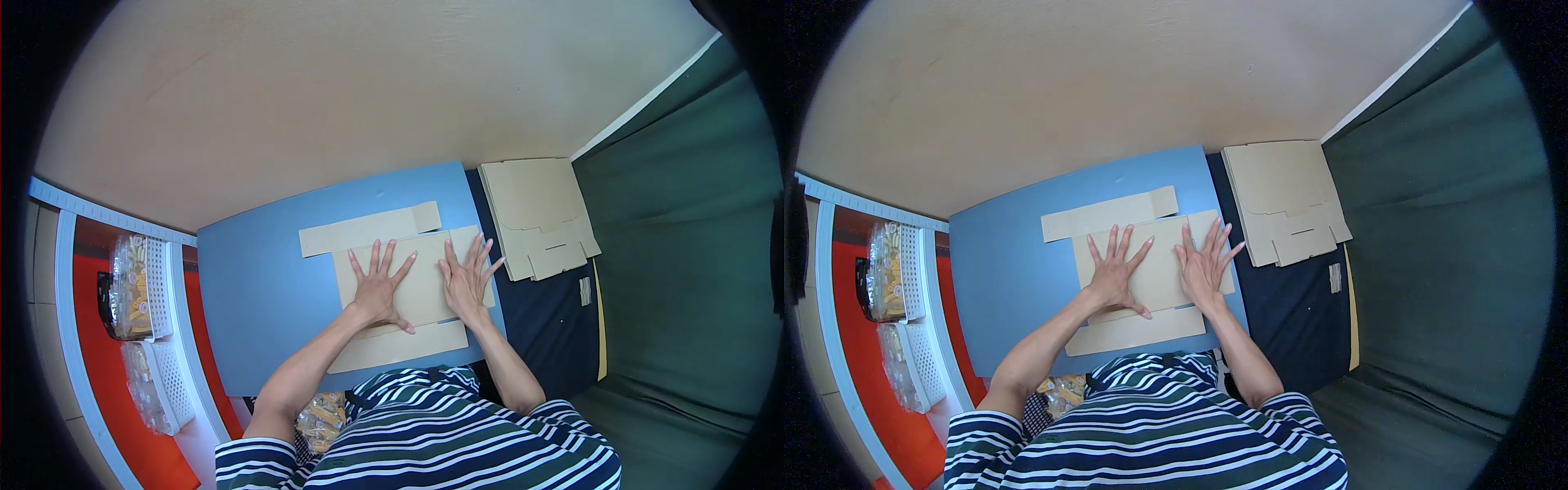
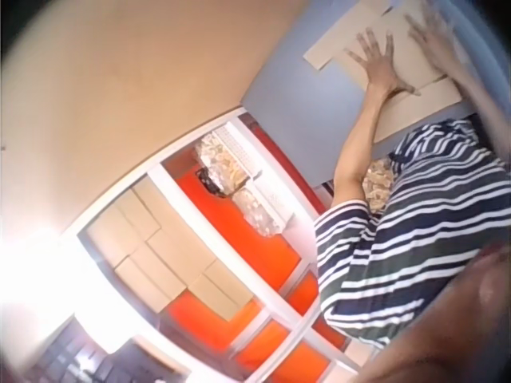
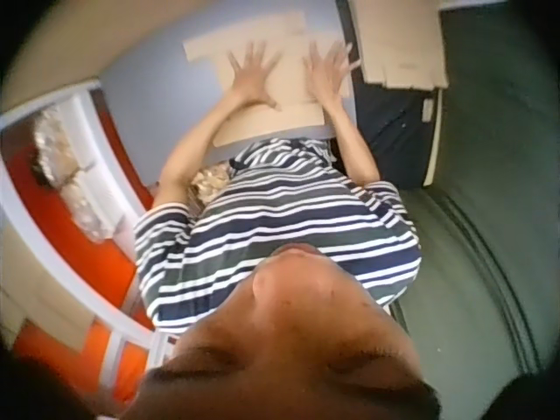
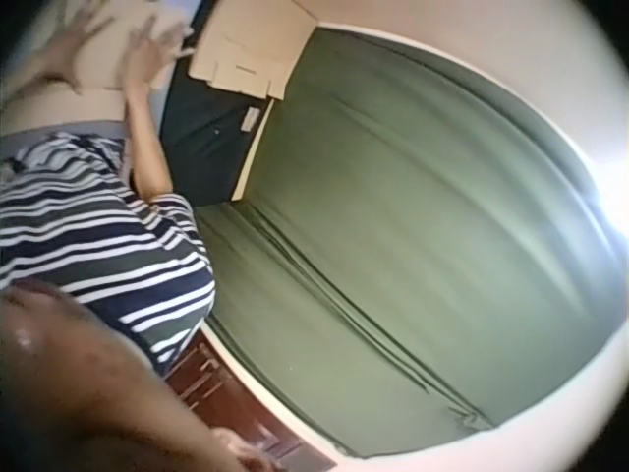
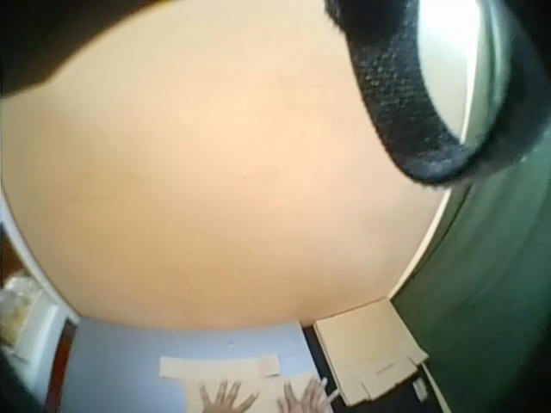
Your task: The person assembles a flat cardboard box by hand on a blue table. They fold the side flaps and bottom panels along pre-scored lines, tucking the tabs into slots to form the box structure. The person completes the assembly of one box and places it upright on the table.
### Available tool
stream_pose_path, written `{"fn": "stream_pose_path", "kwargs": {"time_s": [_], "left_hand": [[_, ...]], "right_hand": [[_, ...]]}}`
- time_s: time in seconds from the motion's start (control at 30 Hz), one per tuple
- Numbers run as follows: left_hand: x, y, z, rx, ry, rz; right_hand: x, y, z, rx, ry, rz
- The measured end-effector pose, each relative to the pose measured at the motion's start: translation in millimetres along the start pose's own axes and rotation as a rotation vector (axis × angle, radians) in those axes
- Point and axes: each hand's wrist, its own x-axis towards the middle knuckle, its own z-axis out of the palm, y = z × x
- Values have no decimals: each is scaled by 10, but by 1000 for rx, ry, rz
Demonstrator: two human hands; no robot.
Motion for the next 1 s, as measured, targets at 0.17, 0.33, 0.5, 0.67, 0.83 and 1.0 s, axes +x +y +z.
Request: {"fn": "stream_pose_path", "kwargs": {"time_s": [0.17, 0.33, 0.5, 0.67, 0.83, 1.0], "left_hand": [[-4, -2, 25, -2, 13, -3], [7, -26, 98, -5, 43, -9], [14, -62, 216, -6, 120, 20], [-145, -167, 272, -6, 328, 93], [-318, -135, 283, 42, 435, 82], [-465, -232, 505, -29, 503, -38]], "right_hand": [[207, -49, 160, -4, 29, 17], [212, -327, 80, -18, -20, -12], [136, -673, 218, 26, -9, -95], [72, -512, 309, -6, 55, -181], [94, -451, 335, -20, 98, -214], [87, -472, 337, -12, 109, -200]]}}
